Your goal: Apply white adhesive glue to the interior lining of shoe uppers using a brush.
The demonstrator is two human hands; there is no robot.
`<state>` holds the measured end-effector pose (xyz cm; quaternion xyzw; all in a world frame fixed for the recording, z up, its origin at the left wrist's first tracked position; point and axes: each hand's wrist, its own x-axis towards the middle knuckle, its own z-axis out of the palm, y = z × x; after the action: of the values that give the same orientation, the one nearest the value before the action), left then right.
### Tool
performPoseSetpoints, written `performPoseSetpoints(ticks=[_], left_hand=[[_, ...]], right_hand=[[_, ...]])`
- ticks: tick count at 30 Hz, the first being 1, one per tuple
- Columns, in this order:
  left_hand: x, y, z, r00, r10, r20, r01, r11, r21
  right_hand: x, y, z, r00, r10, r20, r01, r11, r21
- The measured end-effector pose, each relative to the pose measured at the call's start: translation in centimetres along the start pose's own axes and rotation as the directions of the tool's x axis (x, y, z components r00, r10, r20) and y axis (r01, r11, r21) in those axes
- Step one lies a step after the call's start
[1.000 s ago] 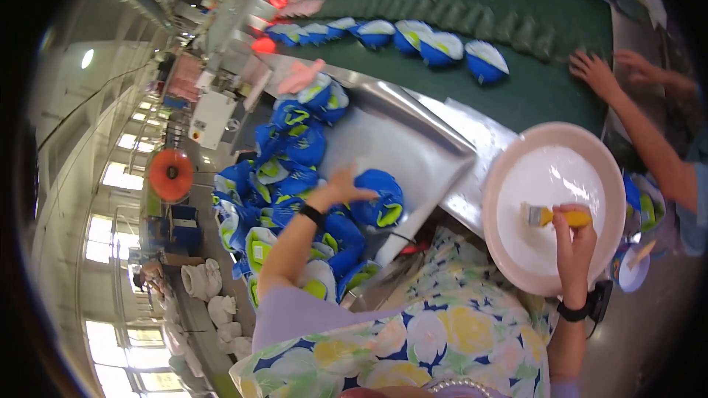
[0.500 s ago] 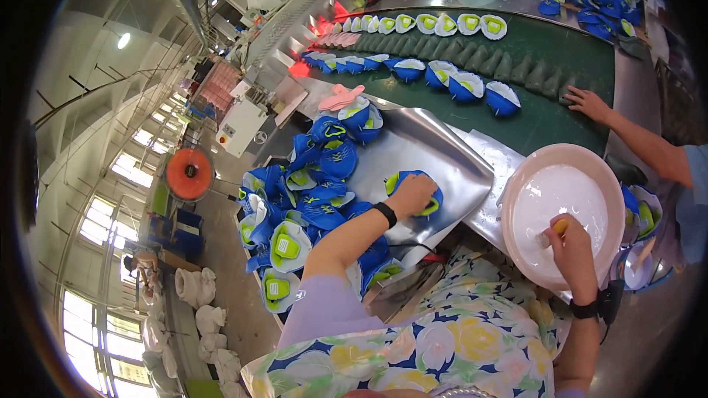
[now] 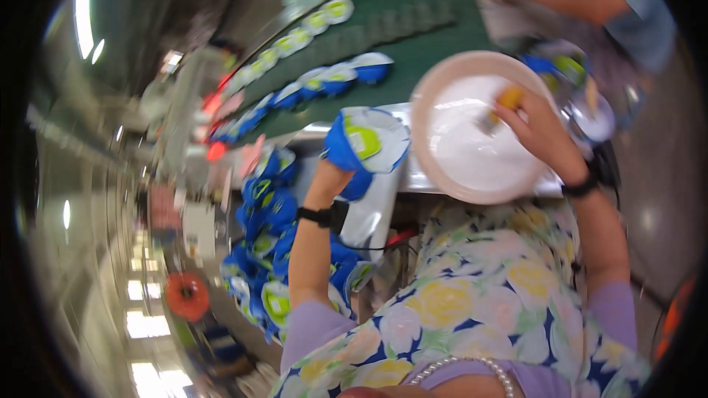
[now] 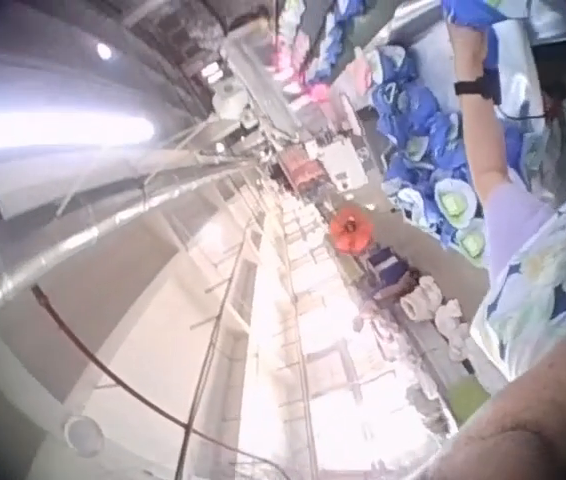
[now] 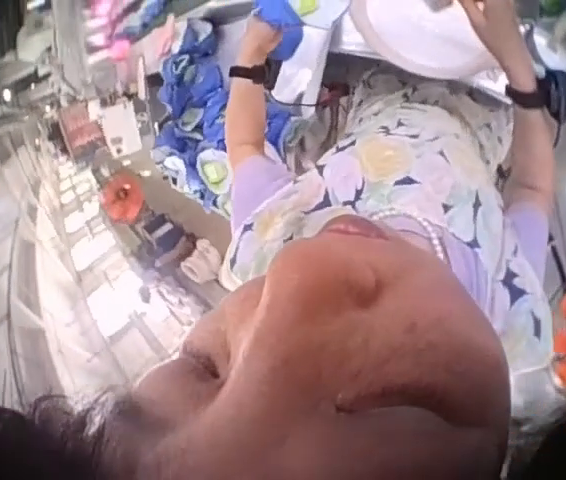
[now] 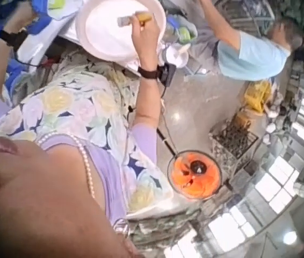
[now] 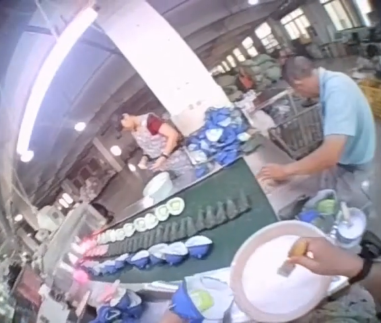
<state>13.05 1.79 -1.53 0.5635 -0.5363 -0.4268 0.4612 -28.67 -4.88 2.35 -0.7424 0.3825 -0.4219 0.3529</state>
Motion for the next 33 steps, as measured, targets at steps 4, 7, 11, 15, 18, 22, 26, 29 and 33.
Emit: performPoseSetpoints(ticks=[4,7,11,15,18,22,26,29,33], left_hand=[[1.8,1.4,4.2,0.965,-0.007,0.262,-0.045,0.980,0.192],[2.0,1.1,7.6,0.973,-0.149,0.174,0.184,0.960,-0.209],[2.8,0.1,9.0,0.917,0.280,0.286,-0.395,0.750,0.531],[1.8,-1.4,9.9,0.829,0.512,0.225,-0.487,0.464,0.740],[1.2,-0.4,12.6,0.937,0.335,-0.103,-0.315,0.934,0.169],[2.0,4.1,15.2,0.998,0.017,-0.063,-0.056,0.726,-0.686],[2.8,3.3,14.7,0.876,0.470,-0.106,-0.458,0.881,0.121],[3.4,4.4,14.8,0.804,0.571,-0.164,-0.511,0.806,0.299],[3.6,2.5,11.8,0.937,0.346,-0.041,-0.321,0.902,0.290]], right_hand=[[2.3,-0.6,-0.8,0.994,0.012,-0.110,0.005,0.988,0.152],[3.1,-1.4,-0.2,0.984,-0.005,-0.180,0.039,0.982,0.185],[2.0,-0.9,-0.4,0.929,-0.168,-0.328,0.163,0.986,-0.043],[0.2,-1.2,0.0,0.948,0.096,-0.304,-0.062,0.991,0.120],[-0.5,-1.2,1.1,0.930,0.201,-0.308,-0.151,0.972,0.180],[-0.8,-0.7,2.3,0.891,0.344,-0.297,-0.227,0.902,0.367],[-0.8,-1.6,2.1,0.882,0.427,-0.198,-0.275,0.808,0.521],[-1.1,-1.0,1.4,0.890,0.417,-0.184,-0.242,0.775,0.584],[-1.3,-0.9,-0.4,0.959,0.160,-0.236,-0.038,0.893,0.449]])
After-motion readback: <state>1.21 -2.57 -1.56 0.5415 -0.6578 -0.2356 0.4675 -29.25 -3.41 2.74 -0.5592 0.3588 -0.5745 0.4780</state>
